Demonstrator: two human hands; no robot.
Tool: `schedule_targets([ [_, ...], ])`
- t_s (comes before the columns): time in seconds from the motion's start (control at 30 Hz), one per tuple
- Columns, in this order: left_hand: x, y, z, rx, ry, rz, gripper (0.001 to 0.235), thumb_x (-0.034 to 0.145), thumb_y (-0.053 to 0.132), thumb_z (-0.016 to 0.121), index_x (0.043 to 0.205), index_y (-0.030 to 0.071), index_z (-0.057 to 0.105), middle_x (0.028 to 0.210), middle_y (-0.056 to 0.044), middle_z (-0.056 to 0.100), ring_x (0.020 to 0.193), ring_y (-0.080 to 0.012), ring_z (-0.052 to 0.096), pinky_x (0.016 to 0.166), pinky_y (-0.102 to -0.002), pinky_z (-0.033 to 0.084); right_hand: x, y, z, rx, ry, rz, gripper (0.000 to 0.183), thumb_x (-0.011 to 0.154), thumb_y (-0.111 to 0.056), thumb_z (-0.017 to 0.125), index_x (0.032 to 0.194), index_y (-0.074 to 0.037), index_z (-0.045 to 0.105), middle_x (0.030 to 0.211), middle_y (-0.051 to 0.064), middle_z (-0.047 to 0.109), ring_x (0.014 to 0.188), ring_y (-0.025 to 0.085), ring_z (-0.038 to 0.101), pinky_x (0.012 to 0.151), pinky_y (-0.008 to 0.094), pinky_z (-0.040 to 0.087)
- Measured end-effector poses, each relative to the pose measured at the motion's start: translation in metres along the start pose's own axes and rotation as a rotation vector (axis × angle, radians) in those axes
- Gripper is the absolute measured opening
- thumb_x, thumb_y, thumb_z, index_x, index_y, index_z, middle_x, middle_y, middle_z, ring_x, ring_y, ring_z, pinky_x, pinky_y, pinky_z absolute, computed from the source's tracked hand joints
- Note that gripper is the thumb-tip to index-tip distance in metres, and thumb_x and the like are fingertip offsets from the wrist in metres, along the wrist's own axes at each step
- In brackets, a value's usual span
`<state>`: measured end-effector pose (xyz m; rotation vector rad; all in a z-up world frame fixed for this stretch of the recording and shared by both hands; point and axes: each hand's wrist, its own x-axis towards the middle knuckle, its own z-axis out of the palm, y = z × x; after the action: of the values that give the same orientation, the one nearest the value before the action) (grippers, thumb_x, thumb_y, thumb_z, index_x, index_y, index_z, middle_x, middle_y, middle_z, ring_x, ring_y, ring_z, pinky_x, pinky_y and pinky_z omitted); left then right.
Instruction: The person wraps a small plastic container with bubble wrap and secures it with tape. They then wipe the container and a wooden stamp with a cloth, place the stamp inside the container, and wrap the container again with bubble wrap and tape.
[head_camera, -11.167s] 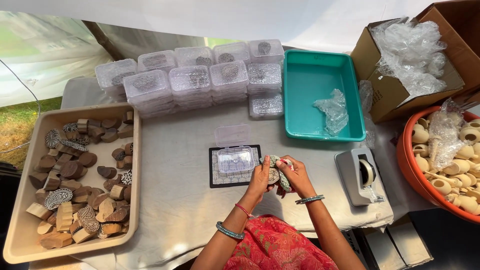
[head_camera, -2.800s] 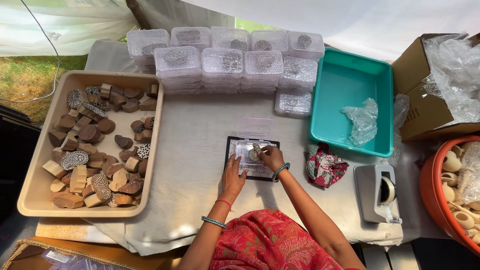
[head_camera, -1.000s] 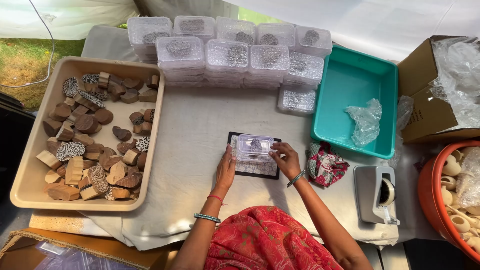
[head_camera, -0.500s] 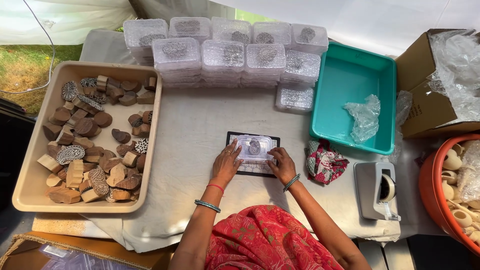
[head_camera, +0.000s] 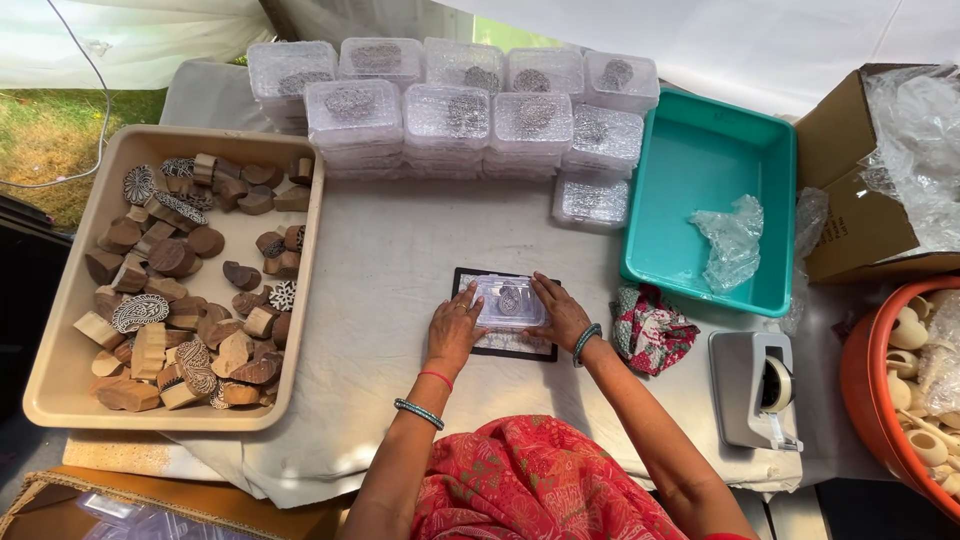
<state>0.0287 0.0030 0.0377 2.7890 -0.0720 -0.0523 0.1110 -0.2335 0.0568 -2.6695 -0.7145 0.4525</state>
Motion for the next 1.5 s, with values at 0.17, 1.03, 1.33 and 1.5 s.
schedule_targets([
  [0.17,0.002,-0.003,0.016,0.11,0.065,0.124,0.069,0.083,0.04,0.076,0.142,0.008,0.058,0.161,-0.01,0.038,0.141,-0.0219,0.045,0.116,-0.041,0.037,0.001,0.001,0.001,-0.109,-0.022,-0.037,0.115,0.066,-0.046,0.091,0.155,-0.007,0.03,0.166,0.01,0.025,0.143,0.032,0.04,0.114,0.038,0.043],
  [1.03,-0.004,0.013,0.009,-0.104,-0.038,-0.06,0.063,0.089,0.023,0.072,0.145,0.004,0.052,0.166,-0.006,0.029,0.124,-0.0252,0.061,0.094,-0.035,0.056,-0.006,0.003,0.017,-0.165,0.037,-0.088,0.107,0.07,-0.042,0.089,0.152,0.001,0.036,0.163,0.02,0.024,0.142,0.037,0.039,0.114,0.041,0.043],
  [1.33,-0.028,0.025,-0.005,-0.102,-0.128,-0.132,0.069,0.094,0.025,0.067,0.156,0.012,0.038,0.171,0.001,0.018,0.139,-0.0233,0.047,0.107,-0.038,0.046,-0.031,-0.016,0.026,0.089,0.154,0.027,0.103,0.068,-0.037,0.09,0.153,-0.007,0.039,0.168,0.014,0.022,0.142,0.035,0.042,0.113,0.041,0.044],
  [1.5,-0.044,0.044,-0.016,0.04,-0.001,0.011,0.08,0.095,0.042,0.061,0.16,0.015,0.024,0.17,0.0,0.012,0.156,-0.0192,0.012,0.124,-0.051,0.013,-0.074,-0.013,0.047,0.203,0.335,0.151,0.11,0.068,-0.042,0.091,0.156,-0.008,0.033,0.164,0.019,0.017,0.142,0.041,0.035,0.11,0.045,0.041],
])
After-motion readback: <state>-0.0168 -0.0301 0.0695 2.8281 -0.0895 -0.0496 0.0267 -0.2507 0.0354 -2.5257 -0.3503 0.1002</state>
